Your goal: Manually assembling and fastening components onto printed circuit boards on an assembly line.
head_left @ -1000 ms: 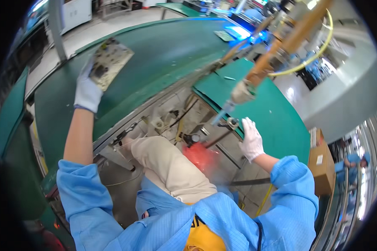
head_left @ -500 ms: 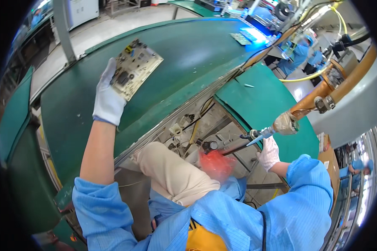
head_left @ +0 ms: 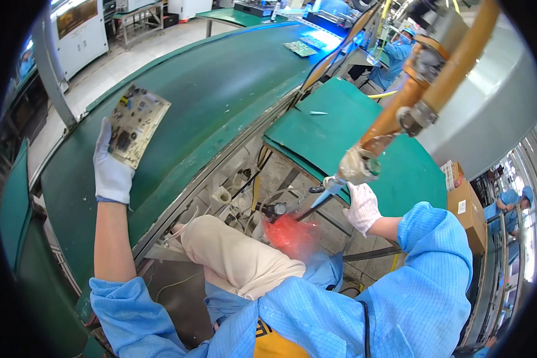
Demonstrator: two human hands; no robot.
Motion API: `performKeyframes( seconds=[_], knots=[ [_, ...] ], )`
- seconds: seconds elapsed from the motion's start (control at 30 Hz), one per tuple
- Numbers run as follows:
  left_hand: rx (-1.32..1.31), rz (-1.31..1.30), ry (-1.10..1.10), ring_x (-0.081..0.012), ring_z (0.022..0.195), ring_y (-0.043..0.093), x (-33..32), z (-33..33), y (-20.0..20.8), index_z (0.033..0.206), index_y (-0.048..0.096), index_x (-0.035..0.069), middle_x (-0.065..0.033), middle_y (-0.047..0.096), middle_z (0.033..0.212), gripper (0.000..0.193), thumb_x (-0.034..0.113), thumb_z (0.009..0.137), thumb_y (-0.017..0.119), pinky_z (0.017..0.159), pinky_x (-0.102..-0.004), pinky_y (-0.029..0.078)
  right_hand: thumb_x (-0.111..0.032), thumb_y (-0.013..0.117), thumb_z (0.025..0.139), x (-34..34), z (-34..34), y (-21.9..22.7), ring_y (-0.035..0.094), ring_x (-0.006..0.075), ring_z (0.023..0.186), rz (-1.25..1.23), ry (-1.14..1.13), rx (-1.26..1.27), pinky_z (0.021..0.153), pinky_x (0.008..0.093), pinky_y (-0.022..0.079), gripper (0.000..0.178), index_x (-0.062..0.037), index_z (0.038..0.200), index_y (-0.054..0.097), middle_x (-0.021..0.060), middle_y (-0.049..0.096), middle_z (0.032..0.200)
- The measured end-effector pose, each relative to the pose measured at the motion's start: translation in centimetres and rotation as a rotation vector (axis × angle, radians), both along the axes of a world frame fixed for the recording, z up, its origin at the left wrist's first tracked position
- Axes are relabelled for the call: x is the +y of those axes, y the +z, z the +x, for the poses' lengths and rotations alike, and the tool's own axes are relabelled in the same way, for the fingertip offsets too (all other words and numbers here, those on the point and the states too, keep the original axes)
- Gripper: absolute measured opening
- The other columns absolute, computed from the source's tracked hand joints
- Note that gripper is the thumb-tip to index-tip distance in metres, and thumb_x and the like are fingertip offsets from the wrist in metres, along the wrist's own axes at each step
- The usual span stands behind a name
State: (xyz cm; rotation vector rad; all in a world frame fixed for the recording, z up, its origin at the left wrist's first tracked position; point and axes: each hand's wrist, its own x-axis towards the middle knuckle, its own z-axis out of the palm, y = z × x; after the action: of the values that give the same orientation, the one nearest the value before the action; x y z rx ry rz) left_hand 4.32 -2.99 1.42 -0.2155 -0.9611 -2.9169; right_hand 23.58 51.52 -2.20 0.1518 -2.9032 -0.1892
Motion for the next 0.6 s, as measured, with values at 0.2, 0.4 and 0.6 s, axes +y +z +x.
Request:
performKeyframes(
  seconds=[0.2,0.4,0.6],
  knots=[
    [-0.029,-0.029,0.044,-0.0294,0.119,0.062,-0.6,0.0,-0.2,0.128,0.06,-0.002,-0.0155,0.063,0.131,0.05,0.033,0.094,0.069,0.104,-0.0423,0.05,-0.015,0.079,0.065,0.0,0.2,0.6,0.036,0.0417,0.142,-0.1,-0.046,-0.099,0.119,0.0449,0.029,0.093,0.0001,0.146,0.035,0.0271,0.038,0.15],
    [0.016,-0.043,0.063,-0.0294,0.122,0.06,-0.9,-0.2,-0.3,0.133,0.055,-0.004,-0.0165,0.059,0.136,0.051,0.031,0.097,0.065,0.105,-0.0424,0.049,-0.012,0.077,0.067,0.2,0.1,0.9,0.039,0.0415,0.139,-0.151,-0.024,-0.055,0.12,0.0445,0.029,0.088,0.0002,0.145,0.037,0.0262,0.04,0.149],
    [-0.005,-0.05,0.06,-0.0291,0.129,0.054,-3.6,-1.3,-1.9,0.142,0.049,0.0,-0.0146,0.054,0.143,0.052,0.031,0.101,0.058,0.111,-0.0419,0.043,-0.01,0.075,0.067,0.4,0.2,0.4,0.04,0.0409,0.139,-0.164,0.018,-0.017,0.12,0.0443,0.03,0.086,0.0,0.144,0.039,0.026,0.042,0.148]
  ],
)
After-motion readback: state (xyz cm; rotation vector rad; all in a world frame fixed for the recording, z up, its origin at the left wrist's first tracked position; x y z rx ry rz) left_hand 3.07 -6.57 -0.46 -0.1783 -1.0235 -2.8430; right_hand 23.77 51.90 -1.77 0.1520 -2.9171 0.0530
